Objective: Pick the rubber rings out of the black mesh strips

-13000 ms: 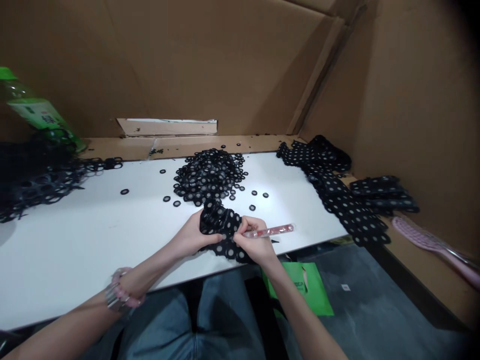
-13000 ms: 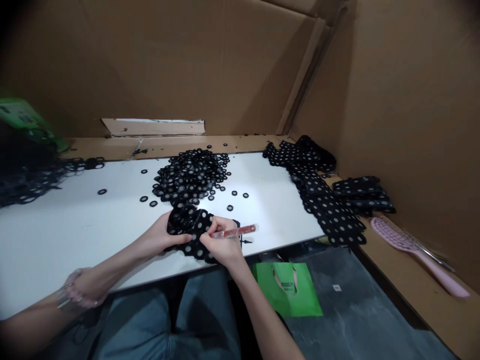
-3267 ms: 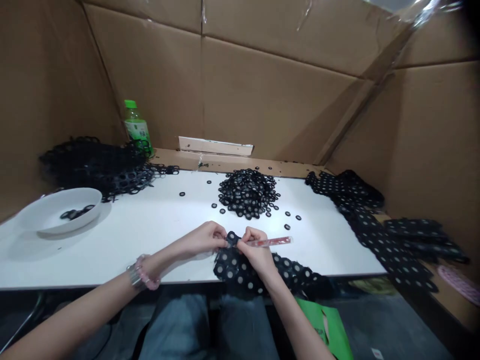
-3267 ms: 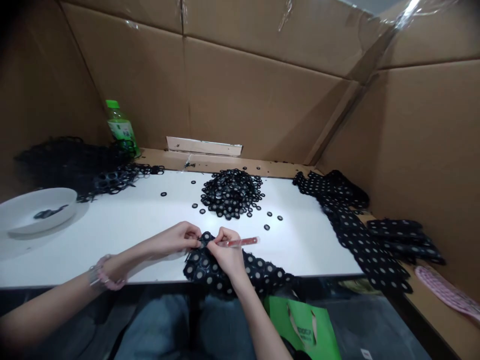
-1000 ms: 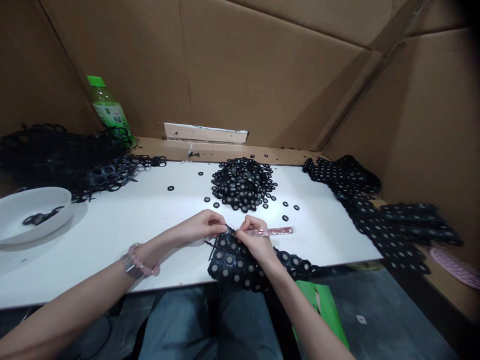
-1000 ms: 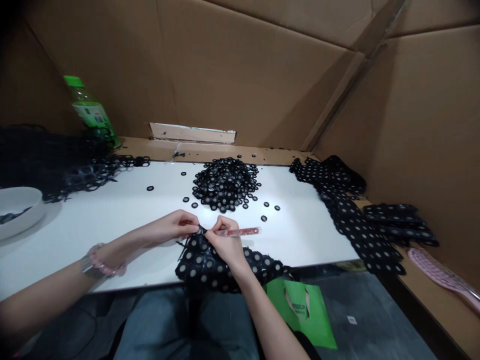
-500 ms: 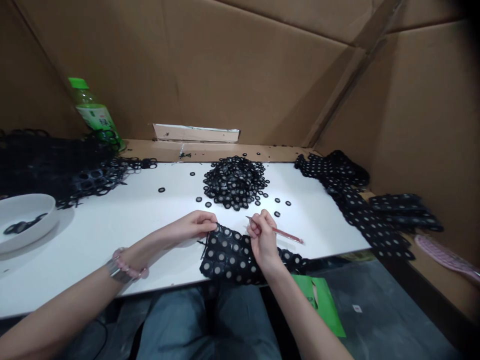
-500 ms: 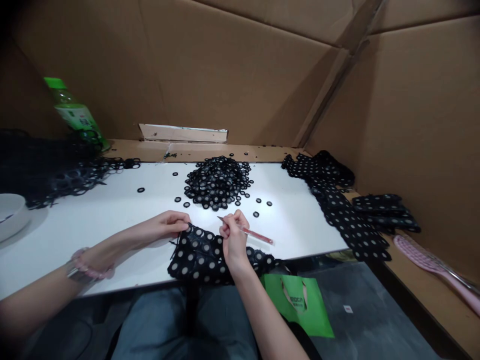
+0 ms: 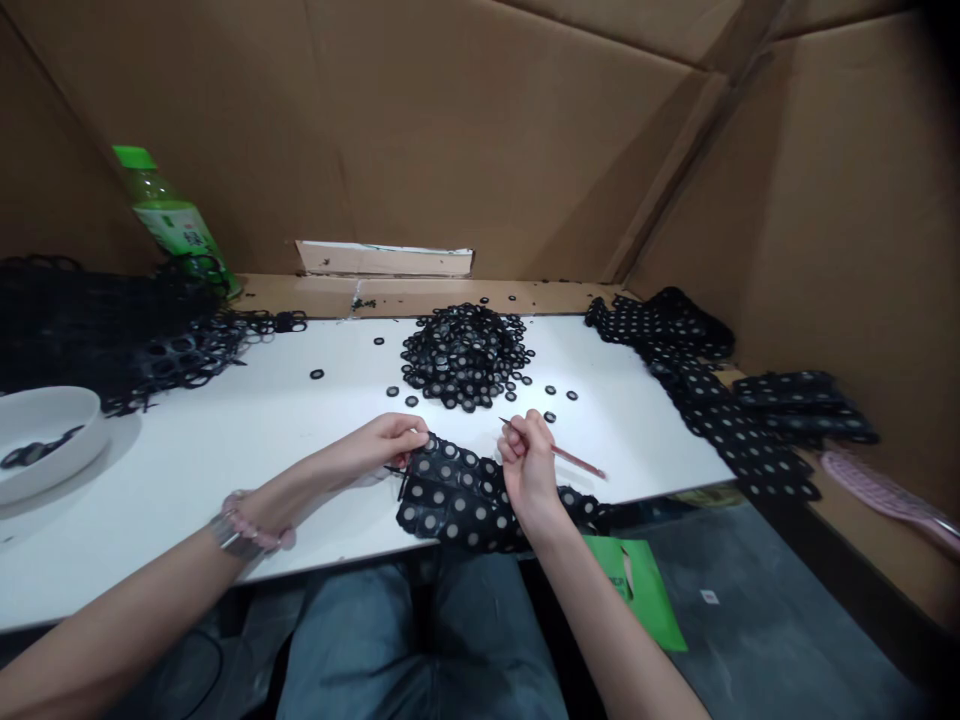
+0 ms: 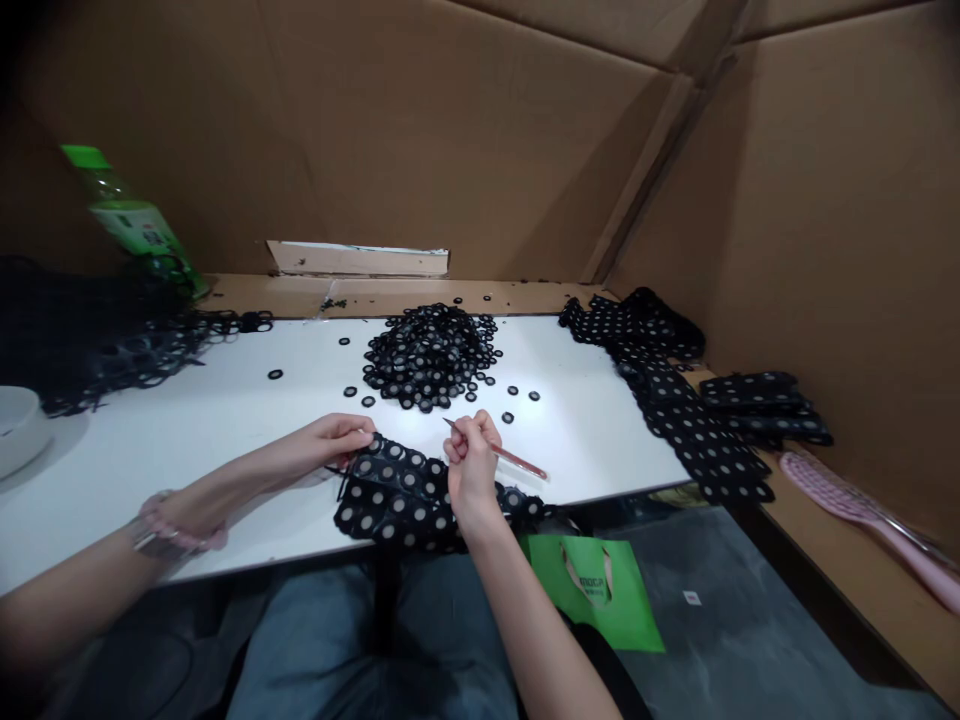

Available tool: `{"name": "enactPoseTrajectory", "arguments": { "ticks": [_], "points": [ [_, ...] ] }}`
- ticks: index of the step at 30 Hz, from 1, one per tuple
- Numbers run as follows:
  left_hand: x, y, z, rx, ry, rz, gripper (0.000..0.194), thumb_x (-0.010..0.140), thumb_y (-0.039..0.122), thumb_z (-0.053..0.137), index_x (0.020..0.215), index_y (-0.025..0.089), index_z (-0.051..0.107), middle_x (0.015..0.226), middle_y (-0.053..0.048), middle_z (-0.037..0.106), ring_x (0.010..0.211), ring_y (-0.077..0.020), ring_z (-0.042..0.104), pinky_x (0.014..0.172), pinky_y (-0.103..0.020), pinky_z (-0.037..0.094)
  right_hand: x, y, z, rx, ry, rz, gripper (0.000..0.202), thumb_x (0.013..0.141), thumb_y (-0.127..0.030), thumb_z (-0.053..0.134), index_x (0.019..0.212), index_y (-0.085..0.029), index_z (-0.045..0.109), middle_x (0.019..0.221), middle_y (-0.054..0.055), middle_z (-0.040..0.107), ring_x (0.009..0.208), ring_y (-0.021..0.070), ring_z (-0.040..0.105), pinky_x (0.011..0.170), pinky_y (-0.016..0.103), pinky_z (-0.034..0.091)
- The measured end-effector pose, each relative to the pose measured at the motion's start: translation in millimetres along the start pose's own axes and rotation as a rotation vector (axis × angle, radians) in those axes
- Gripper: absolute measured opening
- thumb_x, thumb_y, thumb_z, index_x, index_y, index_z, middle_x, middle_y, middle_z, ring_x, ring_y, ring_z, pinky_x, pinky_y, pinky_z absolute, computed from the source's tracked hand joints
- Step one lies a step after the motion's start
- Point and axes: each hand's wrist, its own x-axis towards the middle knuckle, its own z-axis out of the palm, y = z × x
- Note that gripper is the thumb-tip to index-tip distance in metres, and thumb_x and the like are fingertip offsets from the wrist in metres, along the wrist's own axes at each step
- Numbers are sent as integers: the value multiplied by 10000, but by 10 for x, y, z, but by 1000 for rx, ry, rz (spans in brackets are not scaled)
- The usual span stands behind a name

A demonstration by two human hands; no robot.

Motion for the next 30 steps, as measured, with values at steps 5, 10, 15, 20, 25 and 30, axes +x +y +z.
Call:
{"name": "enactPoseTrajectory", "arguments": {
  "ticks": [5,10,15,20,25,30],
  "points": [
    [-71,30,50,34,-46,-29,231,766,382,548,760,170,455,623,57,345,526,-75,324,488,-190,273,-5,9,3,17,3,-2,323,584,-101,578,548,-189,270,474,-95,292,414,34,237,357,145,161],
    [-155,-40,19,73,-115,-70,409,682,298,657,997,191,419,620,70,402,490,-64,332,448,-181,227,-9,-7,7,13,26,1,331,574,-107,578,545,-190,259,470,-96,280,412,34,243,351,144,160],
    [-170,-79,-29,-19,-136,-57,398,722,301,626,1036,185,412,626,61,427,503,-61,357,477,-188,259,-4,-30,-15,-16,39,-7,338,577,-110,573,535,-189,248,462,-96,270,405,33,248,346,147,158],
    [-203,4,60,-93,-129,16,389,748,262,601,1055,204,369,689,51,463,544,-60,383,507,-181,282,-22,-18,4,-58,-21,-39,306,640,-143,582,566,-193,290,439,-92,358,390,35,279,354,146,172],
    [-299,230,194,37,7,181,403,774,228,557,1100,227,321,766,36,476,610,-77,435,572,-200,358,-74,-150,83,-197,-188,-110,144,834,-376,424,817,-233,418,460,-57,541,339,65,321,359,171,214],
    [-456,775,274,337,110,389,353,807,199,504,1124,212,347,745,27,545,735,-117,508,707,-256,403,-180,-672,290,-597,-483,-308,258,886,-398,345,712,-216,402,639,31,666,560,134,573,488,229,376]
  ]
}}
